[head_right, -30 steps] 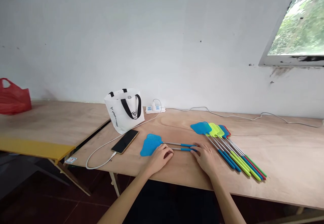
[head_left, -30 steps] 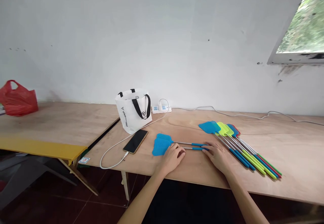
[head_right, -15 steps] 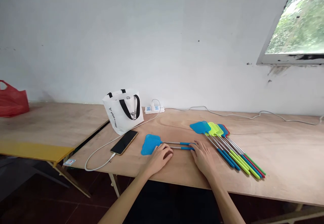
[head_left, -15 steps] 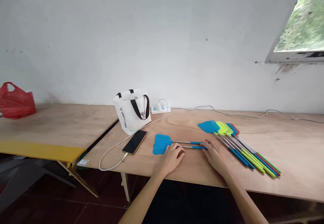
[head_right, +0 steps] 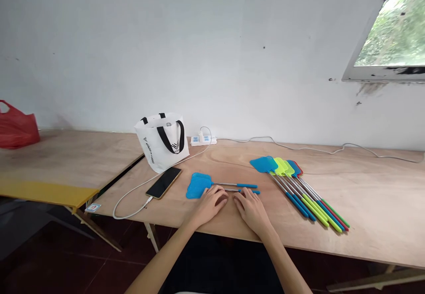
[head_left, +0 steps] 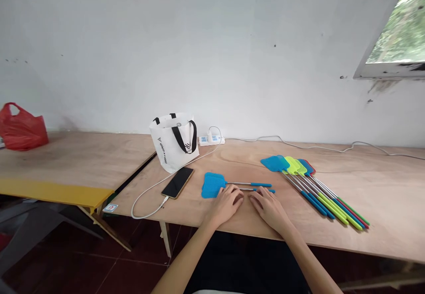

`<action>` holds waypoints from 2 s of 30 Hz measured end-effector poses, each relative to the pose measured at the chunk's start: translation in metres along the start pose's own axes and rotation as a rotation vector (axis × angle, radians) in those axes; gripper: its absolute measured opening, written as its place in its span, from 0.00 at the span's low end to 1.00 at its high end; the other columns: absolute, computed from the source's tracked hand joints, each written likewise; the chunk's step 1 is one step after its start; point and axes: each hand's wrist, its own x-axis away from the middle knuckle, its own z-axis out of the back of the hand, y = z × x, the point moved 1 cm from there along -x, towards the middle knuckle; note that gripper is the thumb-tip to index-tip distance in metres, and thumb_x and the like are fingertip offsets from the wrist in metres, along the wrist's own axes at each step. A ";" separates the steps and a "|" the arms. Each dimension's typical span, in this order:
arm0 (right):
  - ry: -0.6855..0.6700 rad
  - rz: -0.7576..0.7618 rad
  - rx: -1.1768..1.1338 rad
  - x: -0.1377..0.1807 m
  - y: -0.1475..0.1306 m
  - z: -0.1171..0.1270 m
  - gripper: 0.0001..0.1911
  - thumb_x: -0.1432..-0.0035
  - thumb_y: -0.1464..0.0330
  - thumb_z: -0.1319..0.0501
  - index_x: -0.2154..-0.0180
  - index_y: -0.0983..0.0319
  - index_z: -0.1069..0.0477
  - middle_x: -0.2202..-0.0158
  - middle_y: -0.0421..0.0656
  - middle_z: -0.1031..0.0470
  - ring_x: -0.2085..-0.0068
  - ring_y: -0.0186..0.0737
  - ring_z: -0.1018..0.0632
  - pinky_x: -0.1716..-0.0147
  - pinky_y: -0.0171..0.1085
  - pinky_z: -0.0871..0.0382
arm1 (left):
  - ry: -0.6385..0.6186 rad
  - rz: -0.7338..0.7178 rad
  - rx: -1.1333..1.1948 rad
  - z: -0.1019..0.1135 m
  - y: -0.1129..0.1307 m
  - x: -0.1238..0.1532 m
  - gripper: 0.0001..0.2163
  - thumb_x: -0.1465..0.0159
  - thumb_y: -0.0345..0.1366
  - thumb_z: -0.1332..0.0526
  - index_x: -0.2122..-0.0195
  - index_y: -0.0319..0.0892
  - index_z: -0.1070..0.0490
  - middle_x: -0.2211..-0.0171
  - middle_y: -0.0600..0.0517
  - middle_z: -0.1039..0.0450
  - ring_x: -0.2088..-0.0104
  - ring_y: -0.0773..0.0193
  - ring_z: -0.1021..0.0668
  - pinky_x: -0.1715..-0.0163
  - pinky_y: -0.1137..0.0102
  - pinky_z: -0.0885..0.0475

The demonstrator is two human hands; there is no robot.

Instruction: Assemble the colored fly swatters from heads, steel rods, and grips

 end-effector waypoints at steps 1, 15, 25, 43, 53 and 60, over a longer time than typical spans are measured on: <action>0.006 -0.001 0.002 0.000 0.000 0.001 0.14 0.27 0.64 0.50 0.54 0.55 0.26 0.57 0.45 0.25 0.56 0.45 0.23 0.54 0.44 0.31 | 0.000 0.001 0.000 0.000 0.000 0.000 0.07 0.27 0.36 0.44 0.54 0.48 0.27 0.51 0.51 0.26 0.47 0.56 0.26 0.47 0.60 0.34; -0.120 0.011 -0.154 0.001 0.016 0.006 0.19 0.28 0.59 0.49 0.43 0.50 0.27 0.37 0.43 0.29 0.37 0.46 0.29 0.38 0.50 0.35 | 0.042 -0.065 -0.043 -0.008 -0.008 0.003 0.08 0.28 0.35 0.43 0.49 0.51 0.29 0.43 0.54 0.28 0.40 0.60 0.28 0.37 0.60 0.38; -0.049 0.040 -0.160 0.002 0.017 0.005 0.17 0.28 0.62 0.49 0.46 0.53 0.25 0.41 0.45 0.26 0.39 0.46 0.27 0.38 0.52 0.34 | 0.032 -0.034 -0.011 -0.004 -0.003 0.001 0.07 0.27 0.36 0.44 0.52 0.49 0.28 0.48 0.52 0.26 0.45 0.58 0.27 0.43 0.59 0.35; -0.041 0.058 -0.174 0.000 0.013 0.010 0.16 0.28 0.63 0.51 0.51 0.53 0.25 0.48 0.46 0.24 0.47 0.46 0.24 0.45 0.49 0.30 | 0.004 -0.051 -0.046 0.001 0.002 0.001 0.07 0.28 0.34 0.44 0.54 0.49 0.28 0.49 0.53 0.26 0.47 0.58 0.26 0.47 0.61 0.34; 0.088 -0.077 0.049 0.004 0.025 -0.006 0.21 0.28 0.59 0.51 0.39 0.51 0.32 0.34 0.47 0.35 0.34 0.51 0.33 0.36 0.58 0.41 | 0.000 -0.047 -0.050 0.000 0.002 0.000 0.07 0.27 0.34 0.45 0.54 0.49 0.27 0.49 0.53 0.26 0.46 0.58 0.27 0.46 0.60 0.35; 0.046 -0.172 0.094 0.005 0.030 -0.015 0.24 0.29 0.53 0.51 0.37 0.52 0.37 0.37 0.49 0.31 0.36 0.56 0.31 0.37 0.69 0.49 | 0.001 -0.046 -0.049 -0.001 0.001 0.001 0.06 0.28 0.34 0.43 0.53 0.49 0.28 0.48 0.53 0.26 0.46 0.57 0.26 0.46 0.60 0.35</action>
